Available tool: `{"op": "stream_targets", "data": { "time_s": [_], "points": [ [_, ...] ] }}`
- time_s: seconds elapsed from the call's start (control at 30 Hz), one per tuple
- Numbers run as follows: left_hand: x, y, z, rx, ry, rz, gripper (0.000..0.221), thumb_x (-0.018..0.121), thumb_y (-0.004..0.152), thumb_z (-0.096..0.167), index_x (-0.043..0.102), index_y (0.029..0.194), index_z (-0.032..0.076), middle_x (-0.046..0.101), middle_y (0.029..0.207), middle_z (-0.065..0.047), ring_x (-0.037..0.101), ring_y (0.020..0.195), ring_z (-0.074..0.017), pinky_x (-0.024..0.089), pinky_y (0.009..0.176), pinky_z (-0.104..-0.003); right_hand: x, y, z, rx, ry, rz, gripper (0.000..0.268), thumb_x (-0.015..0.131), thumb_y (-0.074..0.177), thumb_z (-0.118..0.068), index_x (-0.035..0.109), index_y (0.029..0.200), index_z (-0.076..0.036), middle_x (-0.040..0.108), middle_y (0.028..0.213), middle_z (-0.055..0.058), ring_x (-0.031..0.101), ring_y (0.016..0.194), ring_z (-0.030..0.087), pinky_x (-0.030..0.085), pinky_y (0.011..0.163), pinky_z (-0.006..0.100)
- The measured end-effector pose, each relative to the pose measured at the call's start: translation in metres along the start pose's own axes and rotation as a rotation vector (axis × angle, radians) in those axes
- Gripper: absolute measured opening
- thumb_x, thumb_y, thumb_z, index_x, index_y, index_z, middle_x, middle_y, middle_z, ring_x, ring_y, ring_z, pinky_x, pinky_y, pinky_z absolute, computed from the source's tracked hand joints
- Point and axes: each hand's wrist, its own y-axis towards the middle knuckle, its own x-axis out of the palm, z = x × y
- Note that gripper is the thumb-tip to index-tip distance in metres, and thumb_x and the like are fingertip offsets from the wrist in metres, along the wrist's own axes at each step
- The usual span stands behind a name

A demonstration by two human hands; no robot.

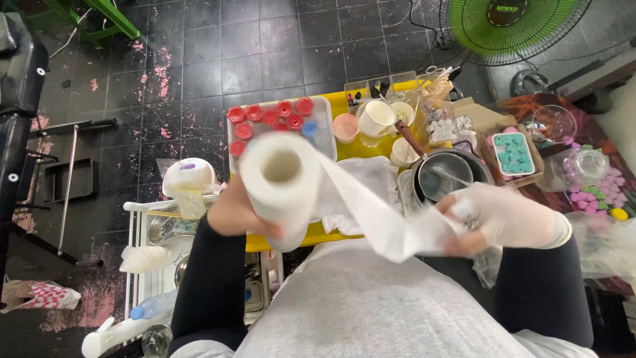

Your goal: Cleaning and sorting heart-shaped scented wax melts into categories.

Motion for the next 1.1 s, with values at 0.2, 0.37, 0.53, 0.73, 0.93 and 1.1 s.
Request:
{"op": "stream_targets", "data": {
  "time_s": [0.2, 0.37, 0.53, 0.73, 0.93, 1.1],
  "points": [
    [0.045, -0.004, 0.025, 0.001, 0.235, -0.146, 0.113, 0.100, 0.061, 0.038, 0.046, 0.154, 0.002, 0.062, 0.145, -0.008, 0.061, 0.136, -0.0204, 0.049, 0.117, -0.038, 0.015, 0.007, -0.071, -0.596, 0.228, 0.041, 0.112, 0.069, 0.070, -0.084, 0.050, 0.146, -0.003, 0.059, 0.147, 0.013, 0.055, 0.139, 0.024, 0.039, 0.116, 0.037],
    [0.064, 0.002, 0.026, -0.079, 0.257, -0.051, 0.109, 0.098, 0.063, 0.041, 0.046, 0.152, 0.002, 0.064, 0.141, -0.009, 0.062, 0.134, -0.0193, 0.048, 0.115, -0.037, 0.057, 0.046, -0.098, -0.648, 0.430, -0.051, 0.108, 0.085, 0.083, -0.043, 0.023, 0.161, -0.003, 0.050, 0.151, 0.013, 0.049, 0.140, 0.023, 0.038, 0.117, 0.037],
    [0.059, -0.001, 0.013, -0.107, 0.268, 0.054, 0.097, 0.094, 0.069, 0.032, 0.049, 0.149, 0.001, 0.063, 0.137, -0.010, 0.061, 0.131, -0.0203, 0.049, 0.113, -0.037, 0.085, 0.072, -0.094, -0.482, 0.511, -0.023, 0.073, 0.076, 0.087, -0.016, 0.043, 0.151, -0.002, 0.063, 0.135, 0.007, 0.056, 0.126, 0.012, 0.046, 0.109, 0.031],
    [0.064, -0.003, 0.020, -0.088, -0.055, -0.012, 0.108, 0.093, 0.067, 0.021, 0.035, 0.156, 0.008, 0.060, 0.139, -0.008, 0.056, 0.134, -0.0180, 0.043, 0.117, -0.037, 0.086, 0.067, -0.104, -0.491, 0.224, 0.214, 0.060, 0.089, 0.075, -0.021, 0.055, 0.121, -0.006, 0.070, 0.103, 0.003, 0.064, 0.097, 0.012, 0.054, 0.085, 0.029],
    [0.074, -0.009, 0.011, -0.100, -0.164, 0.012, 0.068, 0.086, 0.071, 0.012, 0.062, 0.133, 0.000, 0.073, 0.119, -0.010, 0.070, 0.113, -0.0203, 0.058, 0.103, -0.040, 0.090, 0.073, -0.091, -0.683, -0.045, 0.391, 0.046, 0.094, 0.065, -0.032, 0.066, 0.093, -0.009, 0.071, 0.082, 0.004, 0.071, 0.076, 0.022, 0.054, 0.068, 0.030],
    [0.071, -0.017, -0.005, -0.049, -0.247, 0.077, 0.073, 0.086, 0.073, 0.016, 0.059, 0.138, -0.001, 0.073, 0.115, -0.013, 0.071, 0.106, -0.0242, 0.058, 0.102, -0.045, 0.102, 0.081, -0.076, -0.833, -0.125, 0.659, 0.058, 0.099, 0.058, -0.034, 0.049, 0.074, -0.010, 0.049, 0.065, 0.005, 0.052, 0.059, 0.023, 0.040, 0.056, 0.034]
  ]
}}
